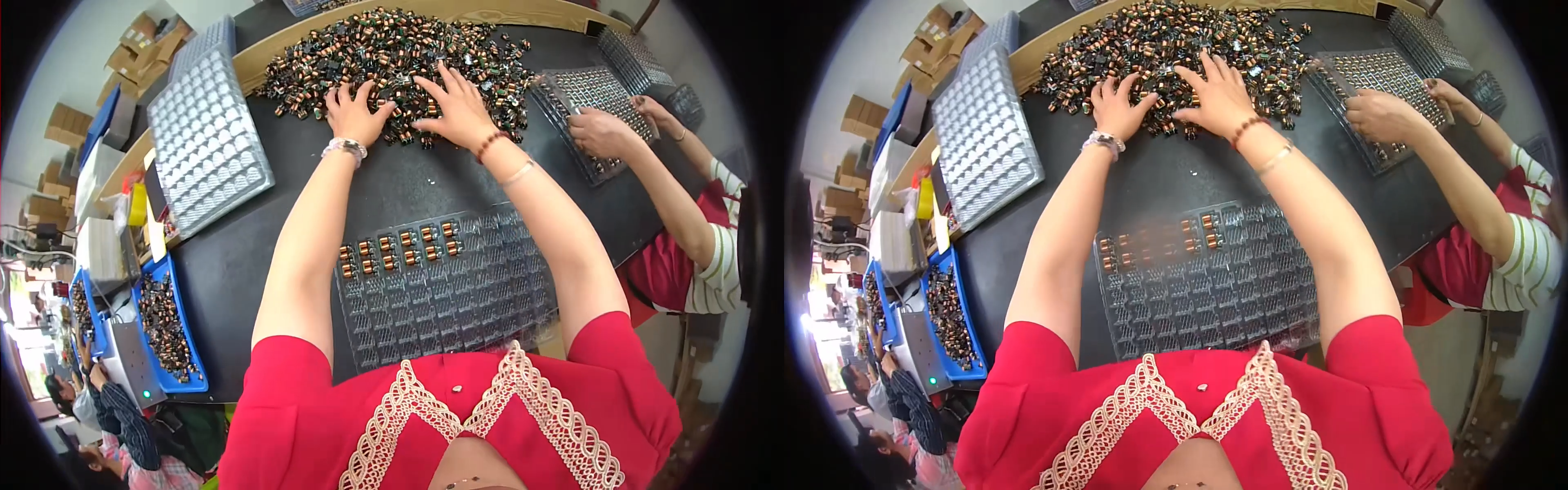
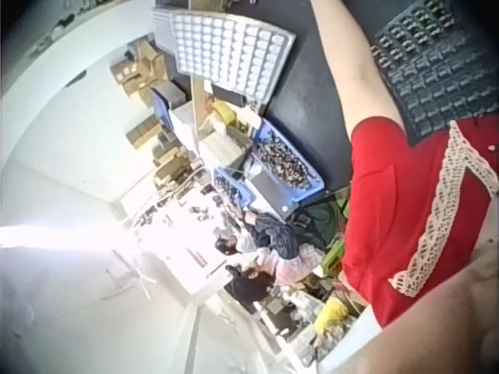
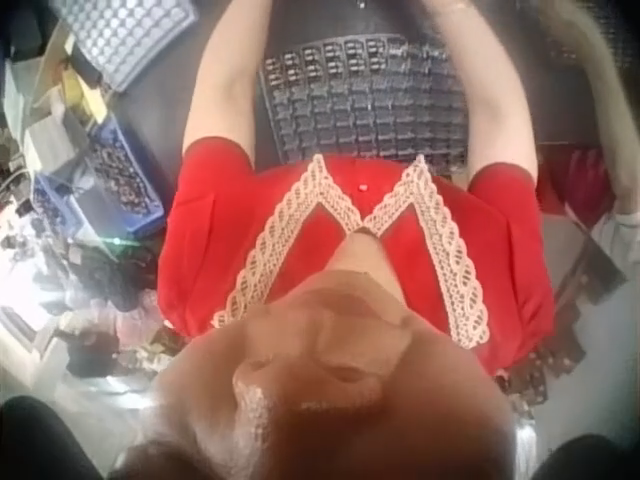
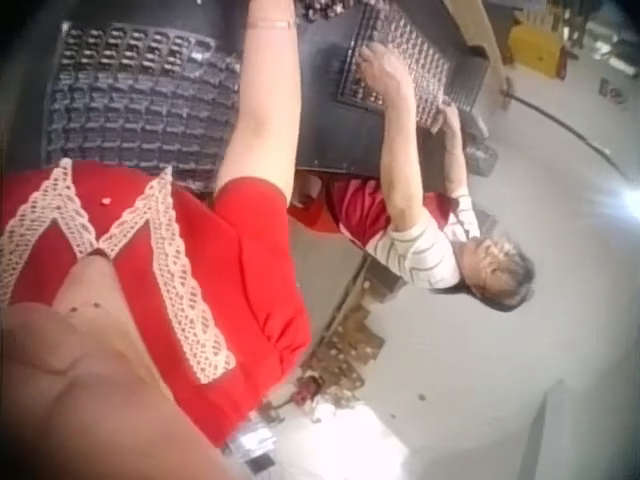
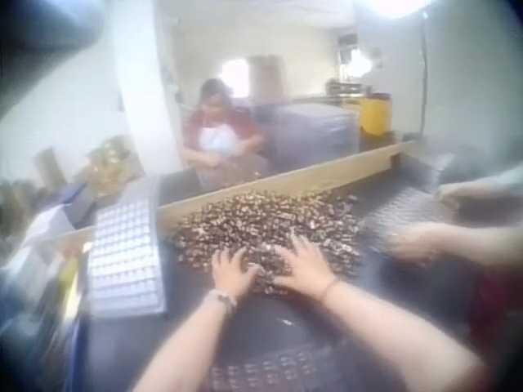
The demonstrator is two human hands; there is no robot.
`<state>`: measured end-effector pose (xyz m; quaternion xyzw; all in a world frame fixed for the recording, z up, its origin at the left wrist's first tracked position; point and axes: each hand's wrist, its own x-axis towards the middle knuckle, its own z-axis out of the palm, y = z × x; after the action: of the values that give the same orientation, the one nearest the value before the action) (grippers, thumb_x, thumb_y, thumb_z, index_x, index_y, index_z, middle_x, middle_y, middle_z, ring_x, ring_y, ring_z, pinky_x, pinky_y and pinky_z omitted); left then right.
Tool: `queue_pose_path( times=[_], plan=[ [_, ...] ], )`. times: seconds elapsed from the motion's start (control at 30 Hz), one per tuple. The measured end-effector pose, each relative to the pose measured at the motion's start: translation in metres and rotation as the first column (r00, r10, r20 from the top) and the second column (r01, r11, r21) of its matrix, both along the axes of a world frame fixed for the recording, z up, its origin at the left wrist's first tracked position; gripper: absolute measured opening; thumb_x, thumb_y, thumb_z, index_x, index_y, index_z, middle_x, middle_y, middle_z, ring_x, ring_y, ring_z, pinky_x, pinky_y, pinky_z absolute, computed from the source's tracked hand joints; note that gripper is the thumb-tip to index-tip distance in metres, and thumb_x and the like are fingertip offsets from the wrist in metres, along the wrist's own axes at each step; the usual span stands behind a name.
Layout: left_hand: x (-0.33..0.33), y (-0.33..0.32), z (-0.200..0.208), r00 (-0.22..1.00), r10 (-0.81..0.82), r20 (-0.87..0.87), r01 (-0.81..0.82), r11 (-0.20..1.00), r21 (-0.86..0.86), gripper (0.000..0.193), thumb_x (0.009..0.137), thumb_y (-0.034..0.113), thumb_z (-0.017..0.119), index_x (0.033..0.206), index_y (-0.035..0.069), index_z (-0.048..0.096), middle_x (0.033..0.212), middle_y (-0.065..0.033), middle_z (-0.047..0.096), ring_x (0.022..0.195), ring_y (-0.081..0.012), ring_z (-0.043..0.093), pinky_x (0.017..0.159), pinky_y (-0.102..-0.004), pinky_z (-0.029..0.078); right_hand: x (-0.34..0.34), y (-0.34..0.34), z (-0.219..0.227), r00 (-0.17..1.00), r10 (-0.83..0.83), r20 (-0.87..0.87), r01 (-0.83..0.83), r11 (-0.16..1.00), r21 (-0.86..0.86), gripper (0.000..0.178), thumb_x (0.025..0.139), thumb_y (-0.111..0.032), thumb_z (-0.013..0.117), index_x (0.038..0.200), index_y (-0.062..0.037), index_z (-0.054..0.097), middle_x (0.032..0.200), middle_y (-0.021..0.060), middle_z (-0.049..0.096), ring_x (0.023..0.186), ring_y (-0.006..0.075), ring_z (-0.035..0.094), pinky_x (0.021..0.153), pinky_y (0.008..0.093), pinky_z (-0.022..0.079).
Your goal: The person sorts small electronic components by hand, placing them into a plastic tray.
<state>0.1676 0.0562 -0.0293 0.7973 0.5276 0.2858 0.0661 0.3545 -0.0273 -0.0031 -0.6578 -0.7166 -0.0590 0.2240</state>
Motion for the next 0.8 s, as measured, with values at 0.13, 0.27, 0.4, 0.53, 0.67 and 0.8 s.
queue_pose_path(
  times=[0.13, 0.27, 0.4, 0.53, 0.67, 0.8],
  plan=[
    [0.004, -0.010, -0.006, 0.994, -0.065, 0.087, 0.066, 0.998, -0.014, 0.054, 0.076, 0.045, 0.068, 0.121, 0.018, 0.057, 0.133, -0.0164, 0.041, 0.124, -0.0381, 0.034, 0.104, -0.0470, 0.030, -0.012, 0.023, -0.018, 0.986, -0.117, 0.119, 0.111, 0.992, 0.062, 0.077, 0.072, -0.065, 0.062, 0.135, -0.0228, 0.046, 0.143, 0.0111, 0.037, 0.130, 0.0358, 0.033, 0.104, 0.0523, 0.028],
    [-0.011, -0.029, -0.005, 0.993, -0.119, 0.003, 0.119, 0.993, 0.009, 0.042, 0.080, 0.033, 0.067, 0.116, 0.015, 0.058, 0.131, -0.0164, 0.042, 0.121, -0.0367, 0.037, 0.104, -0.0438, 0.032, -0.021, 0.005, -0.019, 0.985, 0.019, 0.171, -0.033, 0.996, 0.081, 0.068, 0.074, -0.058, 0.064, 0.131, -0.0229, 0.050, 0.136, 0.0079, 0.044, 0.125, 0.0317, 0.038, 0.094, 0.0480, 0.039],
    [-0.027, -0.052, -0.006, 0.949, -0.285, 0.136, 0.288, 0.958, 0.001, 0.030, 0.076, 0.020, 0.067, 0.105, 0.013, 0.060, 0.124, -0.0176, 0.046, 0.118, -0.0386, 0.039, 0.101, -0.0448, 0.034, -0.030, -0.021, -0.016, 0.983, 0.122, 0.140, -0.131, 0.990, 0.058, 0.054, 0.072, -0.043, 0.072, 0.118, -0.0193, 0.058, 0.125, 0.0042, 0.052, 0.120, 0.0289, 0.043, 0.088, 0.0464, 0.042],
    [-0.041, -0.067, 0.014, 0.833, -0.493, 0.251, 0.533, 0.837, -0.126, 0.032, 0.080, 0.024, 0.066, 0.110, 0.014, 0.061, 0.125, -0.0159, 0.048, 0.119, -0.0337, 0.041, 0.102, -0.0435, 0.033, -0.032, -0.054, -0.013, 0.957, 0.291, -0.010, -0.291, 0.955, -0.050, 0.046, 0.075, -0.029, 0.071, 0.116, -0.0141, 0.058, 0.126, 0.0062, 0.052, 0.113, 0.0292, 0.048, 0.093, 0.0411, 0.043],
    [-0.068, 0.021, 0.017, 0.929, -0.231, 0.290, 0.153, 0.951, 0.268, 0.039, 0.078, 0.028, 0.067, 0.112, 0.009, 0.060, 0.112, -0.0156, 0.056, 0.114, -0.0329, 0.046, 0.099, -0.0440, 0.035, -0.020, -0.042, 0.006, 0.932, 0.318, -0.174, -0.311, 0.948, 0.062, 0.047, 0.080, -0.031, 0.069, 0.122, -0.0120, 0.057, 0.134, 0.0138, 0.048, 0.122, 0.0343, 0.043, 0.102, 0.0421, 0.036],
    [-0.086, 0.110, 0.017, 0.631, 0.590, 0.504, -0.538, 0.801, -0.263, 0.075, 0.076, 0.053, 0.062, 0.133, 0.009, 0.044, 0.137, -0.0273, 0.035, 0.127, -0.0455, 0.031, 0.108, -0.0517, 0.023, 0.023, 0.008, 0.008, 0.998, 0.058, -0.010, -0.054, 0.969, 0.242, 0.053, 0.081, -0.036, 0.068, 0.128, -0.0161, 0.053, 0.139, 0.0178, 0.041, 0.129, 0.0383, 0.037, 0.105, 0.0458, 0.032]
  ],
)
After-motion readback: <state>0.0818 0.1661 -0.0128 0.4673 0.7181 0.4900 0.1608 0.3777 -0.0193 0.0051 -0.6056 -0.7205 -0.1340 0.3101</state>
